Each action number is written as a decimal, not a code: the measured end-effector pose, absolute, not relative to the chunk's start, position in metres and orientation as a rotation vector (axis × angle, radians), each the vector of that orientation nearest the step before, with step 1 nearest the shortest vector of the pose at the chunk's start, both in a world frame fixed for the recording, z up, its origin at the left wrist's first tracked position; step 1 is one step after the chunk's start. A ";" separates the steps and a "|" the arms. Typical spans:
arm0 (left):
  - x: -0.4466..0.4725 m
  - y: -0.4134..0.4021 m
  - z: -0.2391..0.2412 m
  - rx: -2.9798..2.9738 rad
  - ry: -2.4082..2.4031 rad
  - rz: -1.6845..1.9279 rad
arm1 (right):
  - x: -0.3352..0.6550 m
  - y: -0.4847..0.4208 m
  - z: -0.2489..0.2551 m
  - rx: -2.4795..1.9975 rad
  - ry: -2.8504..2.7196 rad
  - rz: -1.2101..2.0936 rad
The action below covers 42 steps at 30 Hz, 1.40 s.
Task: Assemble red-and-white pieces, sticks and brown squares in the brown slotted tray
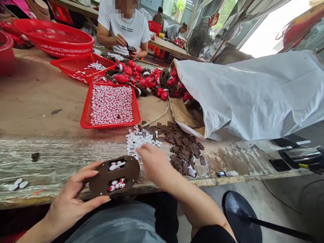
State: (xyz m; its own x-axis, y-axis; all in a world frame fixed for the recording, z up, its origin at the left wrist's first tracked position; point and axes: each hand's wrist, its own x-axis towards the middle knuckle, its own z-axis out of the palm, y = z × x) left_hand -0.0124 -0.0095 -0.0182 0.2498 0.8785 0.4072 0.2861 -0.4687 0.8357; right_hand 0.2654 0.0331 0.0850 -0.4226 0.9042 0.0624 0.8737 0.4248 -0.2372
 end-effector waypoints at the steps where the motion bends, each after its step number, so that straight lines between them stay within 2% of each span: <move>1: -0.013 -0.010 -0.019 1.903 1.051 1.219 | 0.283 0.043 0.079 -1.804 -2.417 0.215; 3: -0.014 -0.010 -0.021 1.914 1.041 1.230 | 0.317 0.065 0.066 -2.230 -2.304 0.144; 5: -0.014 -0.010 -0.021 1.921 1.037 1.234 | 0.343 0.084 0.051 -2.359 -2.327 0.153; 12: -0.009 -0.009 -0.016 1.970 1.041 1.218 | 0.354 0.110 0.009 -2.177 -2.560 0.205; 19: -0.009 -0.013 -0.014 1.957 1.038 1.229 | 0.351 0.094 0.025 -2.186 -2.409 0.130; 26: -0.014 -0.010 -0.018 1.952 1.011 1.225 | 0.343 0.042 0.009 -1.903 -2.070 0.620; 33: -0.013 -0.011 -0.015 1.985 1.015 1.232 | 0.338 0.021 -0.004 -1.821 -2.277 0.502; 36: -0.012 -0.012 -0.014 2.028 1.037 1.228 | 0.333 0.016 -0.005 -1.837 -2.371 0.339; 42: -0.009 -0.011 -0.011 2.093 1.057 1.239 | 0.332 0.012 -0.014 -1.792 -2.320 0.158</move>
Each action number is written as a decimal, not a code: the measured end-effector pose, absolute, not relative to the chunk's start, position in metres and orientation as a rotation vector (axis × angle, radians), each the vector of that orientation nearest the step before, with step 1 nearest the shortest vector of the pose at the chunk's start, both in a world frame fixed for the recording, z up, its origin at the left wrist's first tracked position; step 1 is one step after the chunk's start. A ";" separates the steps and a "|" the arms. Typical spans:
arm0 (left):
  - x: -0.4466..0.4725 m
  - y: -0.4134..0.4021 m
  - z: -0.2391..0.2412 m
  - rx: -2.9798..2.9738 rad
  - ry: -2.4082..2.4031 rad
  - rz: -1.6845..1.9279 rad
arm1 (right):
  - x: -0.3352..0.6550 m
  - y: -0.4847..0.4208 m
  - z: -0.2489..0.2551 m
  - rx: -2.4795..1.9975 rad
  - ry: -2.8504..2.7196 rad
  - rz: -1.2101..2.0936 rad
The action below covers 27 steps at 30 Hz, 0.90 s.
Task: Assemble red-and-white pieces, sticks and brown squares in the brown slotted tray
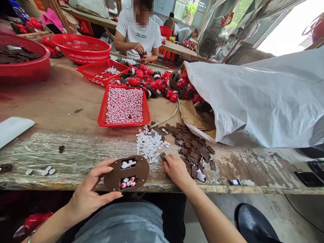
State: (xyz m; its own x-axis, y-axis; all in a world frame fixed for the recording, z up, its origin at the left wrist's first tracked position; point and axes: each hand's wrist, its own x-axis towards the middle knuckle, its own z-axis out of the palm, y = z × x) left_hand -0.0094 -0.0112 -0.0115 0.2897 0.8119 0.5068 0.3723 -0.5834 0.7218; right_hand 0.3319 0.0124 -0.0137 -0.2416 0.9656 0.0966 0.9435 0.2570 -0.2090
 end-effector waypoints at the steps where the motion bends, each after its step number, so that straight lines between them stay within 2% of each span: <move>1: -0.009 -0.011 -0.011 2.105 1.059 1.240 | 0.332 0.013 -0.012 -1.752 -2.269 0.143; 6: -0.007 -0.009 -0.006 2.147 1.055 1.230 | 0.316 0.016 0.036 -1.273 -2.093 0.067; 10: -0.004 -0.007 0.000 2.166 1.051 1.215 | 0.282 0.020 0.094 -0.878 -2.532 0.123; 13: -0.003 -0.008 0.002 2.175 1.060 1.206 | 0.261 0.027 0.119 -0.741 -2.823 0.135; 19: -0.004 -0.008 0.002 2.093 1.044 1.228 | 0.245 0.037 0.121 -0.688 -3.015 0.169; 27: -0.007 -0.006 -0.001 2.098 1.028 1.184 | 0.245 0.035 0.108 -0.672 -2.937 0.297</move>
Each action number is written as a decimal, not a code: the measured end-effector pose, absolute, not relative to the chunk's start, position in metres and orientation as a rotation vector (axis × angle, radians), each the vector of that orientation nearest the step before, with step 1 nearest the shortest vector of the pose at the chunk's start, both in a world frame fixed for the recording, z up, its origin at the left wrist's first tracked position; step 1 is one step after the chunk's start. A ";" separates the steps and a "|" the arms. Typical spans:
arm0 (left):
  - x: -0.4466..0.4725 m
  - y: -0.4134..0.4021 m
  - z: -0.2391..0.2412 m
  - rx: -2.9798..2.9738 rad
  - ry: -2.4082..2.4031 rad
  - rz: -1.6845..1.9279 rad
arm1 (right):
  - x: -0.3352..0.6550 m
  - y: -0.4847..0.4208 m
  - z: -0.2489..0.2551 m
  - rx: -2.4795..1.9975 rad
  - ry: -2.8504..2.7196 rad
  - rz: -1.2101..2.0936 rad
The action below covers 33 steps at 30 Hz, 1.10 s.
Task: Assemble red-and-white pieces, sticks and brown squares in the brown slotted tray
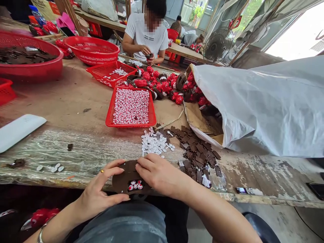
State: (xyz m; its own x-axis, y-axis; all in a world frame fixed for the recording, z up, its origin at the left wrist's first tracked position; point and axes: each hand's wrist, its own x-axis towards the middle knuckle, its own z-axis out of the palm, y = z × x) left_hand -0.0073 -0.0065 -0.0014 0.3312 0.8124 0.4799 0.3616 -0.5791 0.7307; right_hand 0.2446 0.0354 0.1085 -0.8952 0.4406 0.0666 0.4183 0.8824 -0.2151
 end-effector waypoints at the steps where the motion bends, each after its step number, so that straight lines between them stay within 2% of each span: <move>1: -0.008 -0.007 -0.003 2.123 1.015 1.179 | 0.246 0.036 0.103 -0.702 -2.872 0.351; 4: -0.011 -0.007 -0.006 2.218 0.958 1.181 | 0.250 0.037 0.078 -1.011 -2.453 0.681; 7: -0.011 -0.007 -0.006 2.291 0.921 1.188 | 0.247 0.035 0.054 -1.328 -1.872 1.279; 9: -0.011 -0.007 -0.004 2.335 0.910 1.183 | 0.242 0.032 0.047 -1.400 -1.599 1.557; 14: -0.012 -0.006 -0.006 2.366 0.937 1.160 | 0.236 0.028 0.051 -1.446 -1.469 1.549; 18: -0.010 -0.008 -0.006 2.392 0.903 1.156 | 0.237 0.026 0.054 -1.354 -1.375 1.692; 22: -0.006 -0.008 -0.002 2.461 0.922 1.189 | 0.235 0.028 0.050 -1.377 -1.379 1.574; 28: -0.006 -0.007 -0.003 2.407 0.949 1.195 | 0.241 0.034 0.049 -1.255 -1.204 1.887; 33: -0.007 -0.009 -0.005 2.407 0.946 1.191 | 0.242 0.035 0.050 -1.272 -1.240 1.876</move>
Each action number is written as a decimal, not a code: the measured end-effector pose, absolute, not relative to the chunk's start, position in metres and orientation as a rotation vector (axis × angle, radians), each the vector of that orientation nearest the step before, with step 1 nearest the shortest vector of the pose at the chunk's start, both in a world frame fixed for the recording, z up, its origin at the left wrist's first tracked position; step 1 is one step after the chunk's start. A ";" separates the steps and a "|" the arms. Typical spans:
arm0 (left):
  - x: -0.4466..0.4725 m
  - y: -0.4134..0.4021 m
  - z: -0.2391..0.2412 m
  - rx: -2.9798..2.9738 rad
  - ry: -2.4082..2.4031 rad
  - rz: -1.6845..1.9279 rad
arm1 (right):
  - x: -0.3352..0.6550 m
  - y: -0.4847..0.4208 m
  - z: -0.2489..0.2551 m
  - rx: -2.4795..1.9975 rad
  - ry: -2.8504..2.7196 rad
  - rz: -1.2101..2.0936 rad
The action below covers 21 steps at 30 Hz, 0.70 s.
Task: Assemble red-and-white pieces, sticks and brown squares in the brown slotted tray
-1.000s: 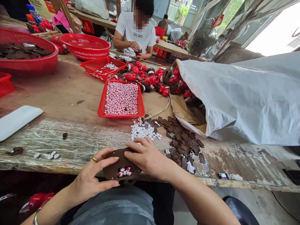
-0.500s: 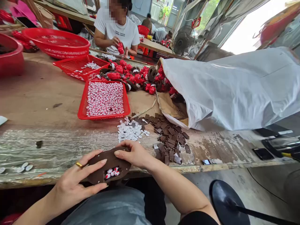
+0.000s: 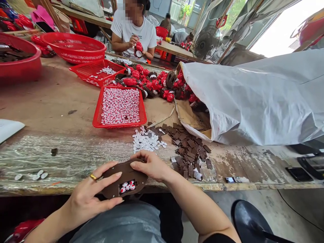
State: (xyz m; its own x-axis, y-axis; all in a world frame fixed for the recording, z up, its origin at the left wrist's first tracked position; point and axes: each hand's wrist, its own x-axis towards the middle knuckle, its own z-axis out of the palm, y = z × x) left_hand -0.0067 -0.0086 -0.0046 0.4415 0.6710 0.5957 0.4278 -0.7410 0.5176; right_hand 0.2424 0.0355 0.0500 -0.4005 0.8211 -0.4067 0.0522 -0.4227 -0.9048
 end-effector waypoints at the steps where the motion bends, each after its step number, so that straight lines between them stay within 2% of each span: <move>1: -0.007 -0.008 -0.004 2.418 0.943 1.190 | 0.242 0.036 0.050 -1.280 -1.258 1.857; 6: -0.008 -0.008 -0.006 2.439 0.936 1.209 | 0.238 0.037 0.052 -1.303 -1.489 1.717; 12: -0.006 -0.013 -0.005 2.309 1.041 1.235 | 0.237 0.016 0.063 -1.293 -2.109 0.867; 15: -0.001 -0.012 0.000 2.257 1.036 1.260 | 0.236 0.010 0.070 -1.269 -2.261 0.584; 17: 0.002 -0.010 0.004 2.265 1.038 1.264 | 0.235 0.010 0.077 -1.257 -2.315 0.511; 21: 0.004 -0.007 0.009 2.285 1.075 1.252 | 0.236 0.018 0.092 -1.351 -2.380 0.625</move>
